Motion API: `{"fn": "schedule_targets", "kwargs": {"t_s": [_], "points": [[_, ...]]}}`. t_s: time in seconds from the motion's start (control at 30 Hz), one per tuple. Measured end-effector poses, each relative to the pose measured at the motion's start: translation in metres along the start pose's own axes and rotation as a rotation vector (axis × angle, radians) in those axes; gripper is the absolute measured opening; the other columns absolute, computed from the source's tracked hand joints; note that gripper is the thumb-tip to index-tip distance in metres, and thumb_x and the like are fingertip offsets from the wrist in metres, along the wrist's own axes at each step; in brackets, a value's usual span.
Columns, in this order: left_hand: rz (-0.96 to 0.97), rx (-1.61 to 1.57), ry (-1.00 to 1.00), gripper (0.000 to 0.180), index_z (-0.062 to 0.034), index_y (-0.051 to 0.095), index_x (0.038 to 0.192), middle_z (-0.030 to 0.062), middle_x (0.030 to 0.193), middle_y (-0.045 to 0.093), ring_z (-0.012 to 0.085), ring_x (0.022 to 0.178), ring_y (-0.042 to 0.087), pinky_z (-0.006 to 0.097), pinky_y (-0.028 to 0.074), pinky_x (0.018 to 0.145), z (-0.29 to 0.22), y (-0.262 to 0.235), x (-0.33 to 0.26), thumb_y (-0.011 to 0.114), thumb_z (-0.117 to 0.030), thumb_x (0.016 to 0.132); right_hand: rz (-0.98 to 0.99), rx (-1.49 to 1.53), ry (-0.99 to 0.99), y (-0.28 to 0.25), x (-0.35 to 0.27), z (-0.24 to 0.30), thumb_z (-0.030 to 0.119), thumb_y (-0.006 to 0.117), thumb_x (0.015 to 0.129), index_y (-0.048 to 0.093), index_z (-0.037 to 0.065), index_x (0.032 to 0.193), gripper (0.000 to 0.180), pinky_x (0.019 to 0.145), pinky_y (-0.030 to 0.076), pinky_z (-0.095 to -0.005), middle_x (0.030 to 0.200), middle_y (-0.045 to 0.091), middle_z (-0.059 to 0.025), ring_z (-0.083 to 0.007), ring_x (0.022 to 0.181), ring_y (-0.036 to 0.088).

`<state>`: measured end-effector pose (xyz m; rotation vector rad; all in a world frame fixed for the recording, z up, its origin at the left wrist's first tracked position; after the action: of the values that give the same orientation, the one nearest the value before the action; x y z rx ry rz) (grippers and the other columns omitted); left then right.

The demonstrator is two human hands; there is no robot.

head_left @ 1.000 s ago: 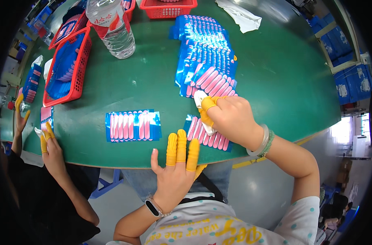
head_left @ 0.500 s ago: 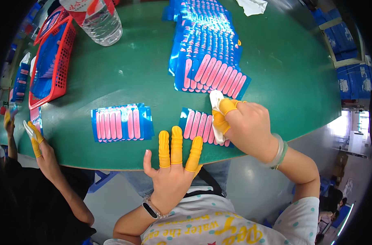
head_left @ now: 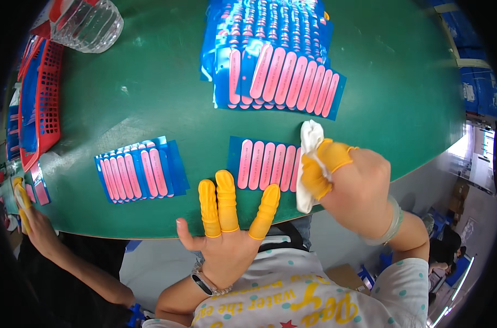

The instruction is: The person cleans pink plastic components by wiping them with a white cloth while they rest on blue plastic sheets.

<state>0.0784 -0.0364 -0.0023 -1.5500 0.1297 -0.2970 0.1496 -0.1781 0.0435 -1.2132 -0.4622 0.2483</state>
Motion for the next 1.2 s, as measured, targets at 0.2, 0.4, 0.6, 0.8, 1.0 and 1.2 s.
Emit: {"fn": "schedule_targets", "kwargs": {"t_s": [0.2,0.4,0.6,0.8,1.0,1.2], "points": [[-0.029,0.012,0.012,0.042,-0.0473,0.055,0.132,0.0219,0.142,0.050,0.0312,0.130,0.050,0.060,0.003,0.110,-0.001,-0.001,0.000,0.054,-0.035,0.092,0.046,0.110,-0.027,0.000,-0.029,0.039,0.013,0.081,0.065,0.064,0.005,0.088,0.030,0.043,0.040,-0.0340,0.068,0.058,-0.0046,-0.0203,0.049,0.051],[-0.008,0.017,0.002,0.040,-0.0503,0.054,0.132,0.0222,0.143,0.050,0.0310,0.131,0.048,0.059,0.006,0.110,0.000,-0.002,0.000,0.053,-0.034,0.095,-0.049,0.199,0.185,-0.009,-0.008,-0.011,0.013,0.080,0.068,0.063,0.007,0.085,0.025,0.045,0.041,-0.0348,0.065,0.058,-0.0054,-0.0229,0.049,0.053],[-0.004,0.011,0.024,0.041,-0.0536,0.053,0.131,0.0224,0.143,0.049,0.0308,0.132,0.047,0.059,0.007,0.110,-0.003,-0.005,0.002,0.053,-0.035,0.094,0.024,0.054,0.010,-0.006,-0.025,0.023,0.015,0.080,0.068,0.063,0.005,0.083,0.025,0.044,0.042,-0.0354,0.060,0.054,-0.0053,-0.0227,0.047,0.052],[-0.035,0.016,0.014,0.041,-0.0530,0.052,0.132,0.0242,0.142,0.049,0.0315,0.131,0.048,0.059,0.008,0.109,-0.002,-0.003,0.003,0.053,-0.035,0.095,0.037,0.229,0.183,-0.008,-0.022,0.002,0.017,0.079,0.074,0.064,0.006,0.084,0.021,0.047,0.044,-0.0366,0.064,0.059,-0.0109,-0.0273,0.050,0.057],[-0.048,0.008,-0.002,0.043,-0.0518,0.051,0.135,0.0246,0.142,0.049,0.0311,0.130,0.050,0.059,0.010,0.108,-0.002,-0.008,0.002,0.052,-0.035,0.095,0.017,0.140,0.235,-0.002,-0.029,0.001,0.017,0.079,0.076,0.061,0.004,0.082,0.023,0.047,0.044,-0.0377,0.060,0.053,-0.0115,-0.0300,0.050,0.056],[-0.109,-0.036,0.023,0.050,-0.0497,0.051,0.136,0.0239,0.140,0.051,0.0293,0.129,0.051,0.058,0.012,0.109,-0.004,-0.008,0.001,0.054,-0.027,0.092,-0.038,0.315,0.327,-0.007,-0.043,0.000,0.020,0.078,0.077,0.060,0.005,0.079,0.024,0.044,0.043,-0.0380,0.058,0.054,-0.0093,-0.0268,0.046,0.055]]}}
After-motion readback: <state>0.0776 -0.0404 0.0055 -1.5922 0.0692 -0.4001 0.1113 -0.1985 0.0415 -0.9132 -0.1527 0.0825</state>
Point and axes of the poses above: each hand's wrist, its own x-axis towards the middle knuckle, its own y-axis out of the palm, z = x × y, the point moved 8 cm from there along x, towards the middle knuckle
